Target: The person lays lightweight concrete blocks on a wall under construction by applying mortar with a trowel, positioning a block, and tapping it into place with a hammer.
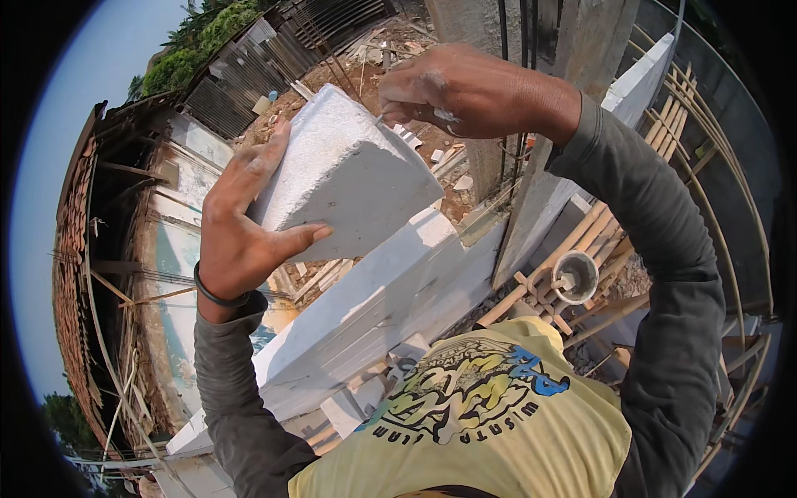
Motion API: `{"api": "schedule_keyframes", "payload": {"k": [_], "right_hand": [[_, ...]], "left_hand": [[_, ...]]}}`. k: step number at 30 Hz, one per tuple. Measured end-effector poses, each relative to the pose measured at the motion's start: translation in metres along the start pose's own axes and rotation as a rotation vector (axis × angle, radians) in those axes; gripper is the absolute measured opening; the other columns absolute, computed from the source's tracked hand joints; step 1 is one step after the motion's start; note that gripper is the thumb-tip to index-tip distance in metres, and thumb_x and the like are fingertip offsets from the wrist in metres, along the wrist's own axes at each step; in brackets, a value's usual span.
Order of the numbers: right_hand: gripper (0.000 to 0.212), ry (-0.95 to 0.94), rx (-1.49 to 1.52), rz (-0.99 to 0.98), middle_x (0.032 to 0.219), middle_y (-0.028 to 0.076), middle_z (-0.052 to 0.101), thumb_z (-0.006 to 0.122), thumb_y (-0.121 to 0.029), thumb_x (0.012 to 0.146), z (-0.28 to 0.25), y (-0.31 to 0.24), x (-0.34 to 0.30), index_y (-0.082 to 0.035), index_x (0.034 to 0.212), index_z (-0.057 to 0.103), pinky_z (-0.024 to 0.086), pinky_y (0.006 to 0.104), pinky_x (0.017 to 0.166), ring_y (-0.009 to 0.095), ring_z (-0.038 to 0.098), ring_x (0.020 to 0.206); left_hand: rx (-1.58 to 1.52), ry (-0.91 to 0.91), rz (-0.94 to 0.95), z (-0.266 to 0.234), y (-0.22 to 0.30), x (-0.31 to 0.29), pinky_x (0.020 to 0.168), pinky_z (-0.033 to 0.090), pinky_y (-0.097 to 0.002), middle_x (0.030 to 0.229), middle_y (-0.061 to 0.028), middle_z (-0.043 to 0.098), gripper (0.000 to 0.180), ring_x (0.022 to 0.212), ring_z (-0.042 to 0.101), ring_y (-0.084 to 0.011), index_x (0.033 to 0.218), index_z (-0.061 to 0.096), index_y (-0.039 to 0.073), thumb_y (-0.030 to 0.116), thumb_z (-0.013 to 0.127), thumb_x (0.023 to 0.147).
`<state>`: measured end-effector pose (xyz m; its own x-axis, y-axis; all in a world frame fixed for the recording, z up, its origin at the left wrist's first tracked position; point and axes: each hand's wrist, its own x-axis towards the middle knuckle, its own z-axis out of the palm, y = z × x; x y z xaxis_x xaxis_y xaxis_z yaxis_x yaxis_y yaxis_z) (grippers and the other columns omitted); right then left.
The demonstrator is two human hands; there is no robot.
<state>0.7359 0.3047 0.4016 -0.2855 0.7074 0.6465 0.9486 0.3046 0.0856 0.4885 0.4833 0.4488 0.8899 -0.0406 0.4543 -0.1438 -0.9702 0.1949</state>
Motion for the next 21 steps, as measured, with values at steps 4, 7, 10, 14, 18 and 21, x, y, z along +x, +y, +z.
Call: {"api": "schedule_keyframes", "payload": {"k": [4,7,10,14,18,21], "right_hand": [[0.008,-0.144,-0.175,0.195,0.075,0.014,0.060,0.057,-0.011,0.096,-0.018,0.003,-0.006,-0.004,0.094,0.060,0.047,0.0445,0.065,0.032,0.062,0.072],[0.012,-0.040,-0.201,0.240,0.076,0.017,0.061,0.054,-0.010,0.094,-0.078,0.020,-0.018,-0.001,0.089,0.060,0.048,0.0419,0.066,0.030,0.063,0.071],[0.011,-0.084,-0.260,0.276,0.079,0.022,0.063,0.054,-0.008,0.090,-0.095,-0.026,-0.007,0.002,0.089,0.059,0.048,0.0437,0.064,0.036,0.066,0.076],[0.017,0.179,-0.297,0.309,0.073,0.013,0.060,0.054,-0.017,0.098,-0.036,-0.025,-0.059,-0.002,0.093,0.060,0.047,0.0379,0.060,0.023,0.060,0.064],[0.028,0.313,0.181,0.686,0.066,0.006,0.055,0.050,-0.023,0.104,-0.022,-0.050,-0.120,-0.001,0.090,0.060,0.044,0.0328,0.052,0.014,0.052,0.053],[0.033,0.388,0.283,0.911,0.065,0.006,0.054,0.048,-0.027,0.105,-0.011,-0.077,-0.164,0.000,0.091,0.060,0.043,0.0327,0.050,0.014,0.051,0.052]], "left_hand": [[0.068,-0.086,-0.051,-0.012,0.007,0.001,0.095,0.047,-0.0381,0.113,-0.0211,0.064,0.096,0.105,0.062,-0.0292,0.137,0.057,0.001,0.032,0.089,0.051],[0.260,-0.323,-0.032,-0.005,-0.006,-0.009,0.097,0.046,-0.0399,0.113,-0.0219,0.064,0.097,0.108,0.062,-0.0304,0.137,0.057,0.001,0.031,0.089,0.051],[0.163,-0.300,-0.164,-0.007,-0.018,-0.023,0.101,0.045,-0.0414,0.123,-0.0250,0.062,0.105,0.116,0.060,-0.0318,0.140,0.052,-0.002,0.034,0.089,0.049],[-0.069,-0.044,-0.312,-0.006,-0.012,-0.016,0.095,0.051,-0.0387,0.123,-0.0218,0.062,0.100,0.105,0.066,-0.0298,0.140,0.052,-0.001,0.042,0.088,0.057],[-0.225,0.084,-0.232,0.039,-0.001,0.019,0.095,0.051,-0.0392,0.123,-0.0223,0.062,0.098,0.108,0.065,-0.0299,0.141,0.051,-0.001,0.036,0.090,0.058],[-0.280,0.083,-0.196,0.093,0.001,0.042,0.095,0.051,-0.0395,0.123,-0.0225,0.062,0.096,0.109,0.065,-0.0294,0.140,0.052,-0.001,0.031,0.091,0.058]]}}
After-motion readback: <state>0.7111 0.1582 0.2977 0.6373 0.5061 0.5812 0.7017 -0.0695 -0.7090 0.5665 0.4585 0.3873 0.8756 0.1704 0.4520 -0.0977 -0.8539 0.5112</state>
